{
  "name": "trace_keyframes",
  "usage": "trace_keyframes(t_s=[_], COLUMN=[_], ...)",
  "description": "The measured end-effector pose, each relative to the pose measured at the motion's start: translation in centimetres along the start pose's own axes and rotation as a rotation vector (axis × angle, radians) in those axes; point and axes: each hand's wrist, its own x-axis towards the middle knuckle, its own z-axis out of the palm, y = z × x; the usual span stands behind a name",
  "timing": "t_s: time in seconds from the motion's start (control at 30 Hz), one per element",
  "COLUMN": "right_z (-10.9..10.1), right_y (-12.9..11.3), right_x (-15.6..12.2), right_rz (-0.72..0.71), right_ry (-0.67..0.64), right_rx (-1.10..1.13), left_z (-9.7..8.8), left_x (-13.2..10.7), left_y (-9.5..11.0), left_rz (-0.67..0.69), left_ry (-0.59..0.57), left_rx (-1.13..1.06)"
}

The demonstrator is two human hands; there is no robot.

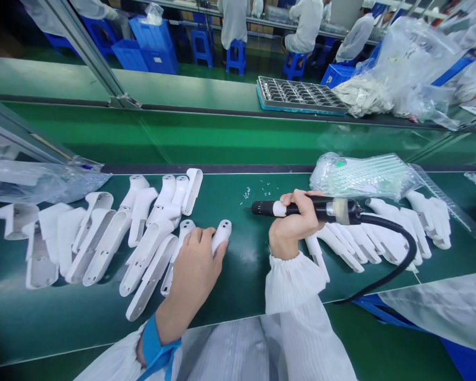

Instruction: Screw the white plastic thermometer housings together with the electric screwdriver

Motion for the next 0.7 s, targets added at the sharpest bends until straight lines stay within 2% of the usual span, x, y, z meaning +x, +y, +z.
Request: trace_keyframes(t_s=[0.13, 0.33, 0.6, 0.7], right_z=[0.6, 0.4, 0.8, 1.3], right_y=[1.4, 2.1, 3.0, 3.4], right_x=[0.6, 4.2, 8.4, 9.3], right_rz=[-0.026, -0.086, -0.035, 0.024], right_ry=[0.016, 0.074, 0.217, 0.225], right_rx=[-0.010, 0.006, 0.056, 0.063], left_z=[0.2, 0.4, 0.3, 0.3], left_x=[-0.1, -0.1, 0.0, 0.1], left_y=[-0.2, -0.3, -0.4, -0.4], left_rz=[-0.003, 0.015, 0.007, 0.003], left_ry=[0.018, 0.030, -0.018, -0.021], left_rx=[-0.018, -0.047, -0.070, -0.064])
